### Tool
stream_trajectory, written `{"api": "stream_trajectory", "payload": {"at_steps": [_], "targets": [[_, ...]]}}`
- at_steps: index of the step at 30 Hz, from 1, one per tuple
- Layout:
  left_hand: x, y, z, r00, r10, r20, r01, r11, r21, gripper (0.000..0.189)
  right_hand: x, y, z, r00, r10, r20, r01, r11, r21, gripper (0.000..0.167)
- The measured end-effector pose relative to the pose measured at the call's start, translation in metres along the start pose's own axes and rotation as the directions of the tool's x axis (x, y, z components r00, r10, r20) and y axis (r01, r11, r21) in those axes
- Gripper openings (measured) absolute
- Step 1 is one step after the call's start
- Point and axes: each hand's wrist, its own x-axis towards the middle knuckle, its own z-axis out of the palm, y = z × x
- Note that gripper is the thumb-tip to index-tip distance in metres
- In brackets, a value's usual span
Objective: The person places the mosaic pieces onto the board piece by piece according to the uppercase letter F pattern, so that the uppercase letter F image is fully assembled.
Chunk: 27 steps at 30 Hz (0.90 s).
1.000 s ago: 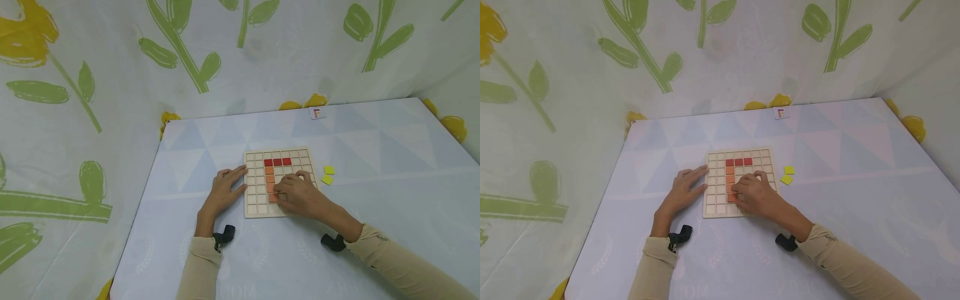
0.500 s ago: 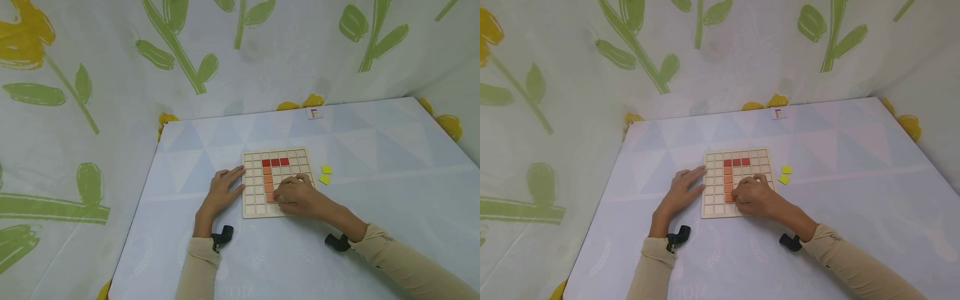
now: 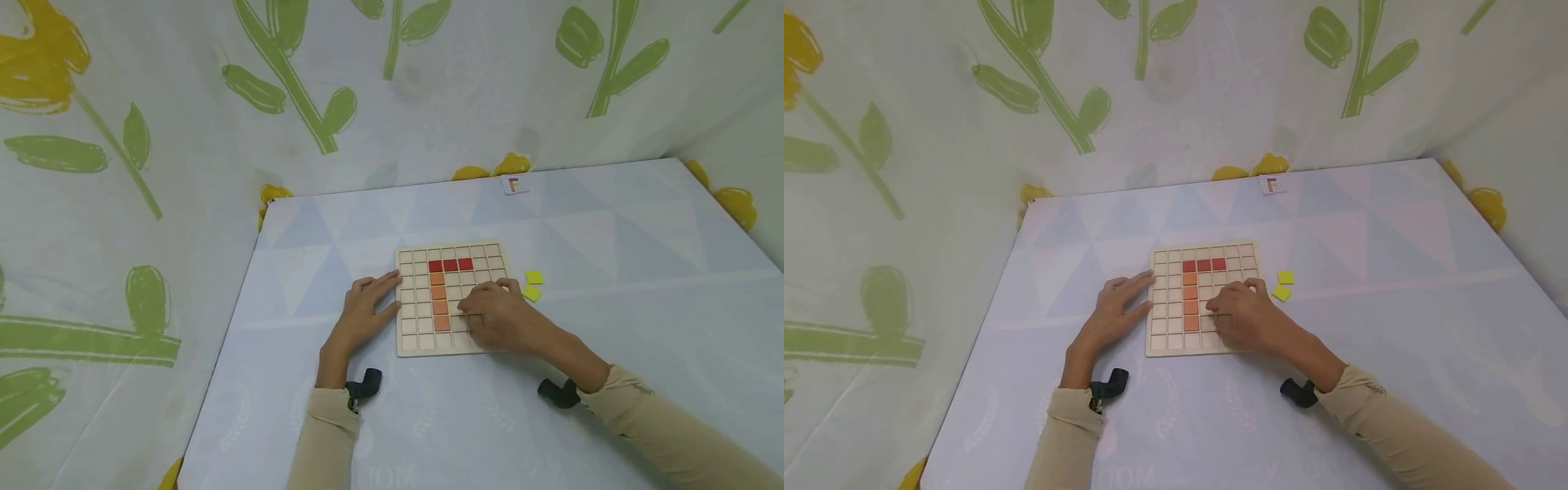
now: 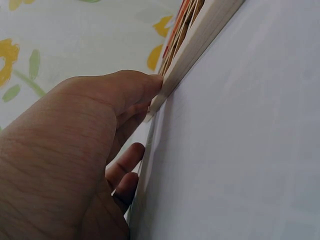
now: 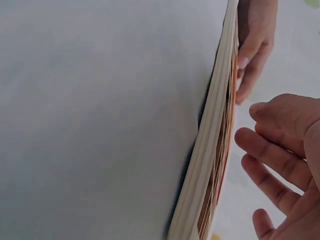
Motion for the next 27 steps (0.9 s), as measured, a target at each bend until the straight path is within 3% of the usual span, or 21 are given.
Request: {"api": "stream_trajectory", "payload": {"at_steps": [5, 15, 23, 27], "targets": [[0.0, 0.001, -0.001, 1.0, -0.003, 0.01, 0.003, 1.0, 0.011, 0.051, -0.007, 0.014, -0.011, 0.997, 0.074, -0.027, -0.074, 0.997, -0.018, 0.024], [0.0, -0.004, 0.003, 1.0, -0.006, 0.012, 0.006, 1.0, 0.014, 0.051, -0.024, 0.038, -0.029, 0.99, 0.105, -0.094, -0.113, 0.991, -0.078, 0.028], [0.0, -0.003, 0.002, 1.0, 0.008, -0.003, -0.008, 1.0, 0.015, 0.051, -0.036, 0.056, -0.038, 0.969, 0.228, -0.097, -0.239, 0.962, -0.131, 0.032], [0.0, -0.002, 0.002, 1.0, 0.01, -0.003, -0.01, 1.0, 0.004, 0.051, -0.04, 0.06, -0.042, 0.96, 0.251, -0.121, -0.268, 0.95, -0.16, 0.03]]}}
